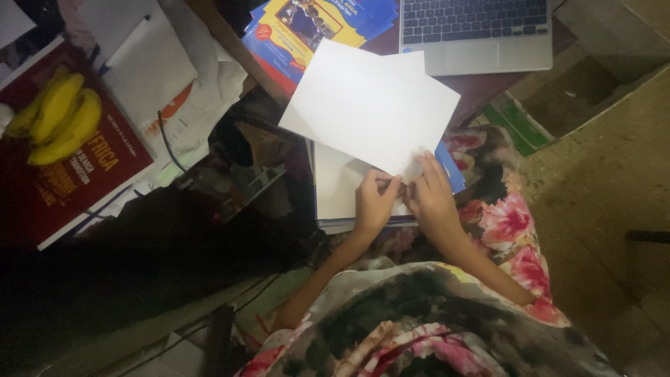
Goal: Sorting and aligning a stack of papers and booklets on a desk before using a laptop
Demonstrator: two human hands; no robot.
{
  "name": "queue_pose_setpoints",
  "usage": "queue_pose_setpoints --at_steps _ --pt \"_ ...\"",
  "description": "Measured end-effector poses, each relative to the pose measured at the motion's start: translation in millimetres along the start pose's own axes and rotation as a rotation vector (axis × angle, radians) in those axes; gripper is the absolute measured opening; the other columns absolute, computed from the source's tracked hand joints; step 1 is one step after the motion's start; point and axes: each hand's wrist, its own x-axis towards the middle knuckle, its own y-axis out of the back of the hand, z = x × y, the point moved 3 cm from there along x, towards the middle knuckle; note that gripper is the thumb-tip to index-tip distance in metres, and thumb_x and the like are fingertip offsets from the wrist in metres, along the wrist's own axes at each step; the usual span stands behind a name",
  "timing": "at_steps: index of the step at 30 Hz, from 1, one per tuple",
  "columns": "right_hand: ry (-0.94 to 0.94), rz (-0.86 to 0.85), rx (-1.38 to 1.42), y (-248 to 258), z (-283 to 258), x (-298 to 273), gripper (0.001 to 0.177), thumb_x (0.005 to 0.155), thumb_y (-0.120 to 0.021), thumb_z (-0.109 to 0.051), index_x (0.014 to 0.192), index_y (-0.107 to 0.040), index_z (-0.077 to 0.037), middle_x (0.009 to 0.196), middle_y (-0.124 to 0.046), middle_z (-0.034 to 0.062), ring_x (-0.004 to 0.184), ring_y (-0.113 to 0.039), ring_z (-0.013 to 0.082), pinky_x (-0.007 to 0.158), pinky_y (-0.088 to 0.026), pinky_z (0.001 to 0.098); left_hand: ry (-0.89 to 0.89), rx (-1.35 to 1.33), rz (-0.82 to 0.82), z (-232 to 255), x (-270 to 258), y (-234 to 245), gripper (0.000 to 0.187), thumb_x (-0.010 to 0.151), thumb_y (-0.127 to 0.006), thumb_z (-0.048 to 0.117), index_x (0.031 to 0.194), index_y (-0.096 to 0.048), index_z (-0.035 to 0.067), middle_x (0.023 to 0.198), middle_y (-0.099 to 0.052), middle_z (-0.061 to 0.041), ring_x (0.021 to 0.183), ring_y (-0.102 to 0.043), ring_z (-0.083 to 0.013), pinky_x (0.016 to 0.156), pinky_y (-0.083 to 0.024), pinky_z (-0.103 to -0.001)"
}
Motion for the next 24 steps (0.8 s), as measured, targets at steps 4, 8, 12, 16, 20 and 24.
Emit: queue_pose_setpoints --at_steps 4,8,12,16,20,24 --pt "0.040 0.009 0.097 -4 10 -7 0.017 0.095 -0.066 -0.010 0.086 -0.062 0.004 0.128 -0.067 0.0242 0.125 -0.062 0.0458 0.110 -0.050 0.0531 -0.001 0.001 0.010 1 0 1 0.022 0.094 -0.075 0.024 0.101 -0.066 0.005 0.091 -0.077 -0.021 0.088 -0.077 -0.0365 0.070 -0.058 -0.045" --pt "0.050 -0.023 0.187 -1 17 -8 0.013 0.090 -0.069 -0.007 0.084 -0.063 0.002 0.132 -0.065 0.0232 0.127 -0.061 0.0451 0.107 -0.049 0.0539 0.045 -0.110 -0.009 5 1 4 0.022 0.095 -0.073 0.018 0.104 -0.064 0.000 0.094 -0.076 -0.024 0.085 -0.077 -0.0334 0.068 -0.061 -0.040" --pt "-0.074 -0.115 0.436 -2 29 -28 0.012 0.084 -0.077 -0.008 0.091 -0.068 -0.006 0.144 -0.059 0.0185 0.134 -0.054 0.0438 0.112 -0.042 0.0545 0.118 -0.382 -0.060 0 4 -2 0.027 0.098 -0.068 0.009 0.112 -0.057 -0.012 0.100 -0.071 -0.035 0.089 -0.075 -0.0387 0.073 -0.066 -0.041" --pt "-0.269 -0.089 0.546 25 33 -24 0.013 0.081 -0.079 -0.002 0.088 -0.070 -0.007 0.140 -0.063 0.0148 0.130 -0.059 0.0352 0.113 -0.044 0.0433 0.109 -0.285 -0.070 13 0 1 0.023 0.097 -0.069 0.010 0.108 -0.060 -0.009 0.093 -0.073 -0.027 0.082 -0.077 -0.0348 0.066 -0.066 -0.037" --pt "-0.670 0.054 0.572 40 45 -22 0.014 0.085 -0.084 0.000 0.085 -0.073 -0.008 0.092 -0.078 0.0080 0.084 -0.075 0.0214 0.078 -0.057 0.0314 0.119 -0.469 -0.071 3 3 -2 0.025 0.099 -0.066 0.005 0.113 -0.054 -0.012 0.100 -0.069 -0.037 0.085 -0.075 -0.0416 0.073 -0.068 -0.041" --pt "-0.808 0.086 0.515 61 53 -19 0.015 0.087 -0.088 -0.002 0.097 -0.078 -0.009 0.087 -0.075 0.0091 0.080 -0.072 0.0211 0.075 -0.056 0.0339 0.125 -0.510 -0.092 5 2 0 0.026 0.100 -0.065 0.004 0.115 -0.051 -0.012 0.103 -0.067 -0.037 0.086 -0.074 -0.0423 0.076 -0.068 -0.042"
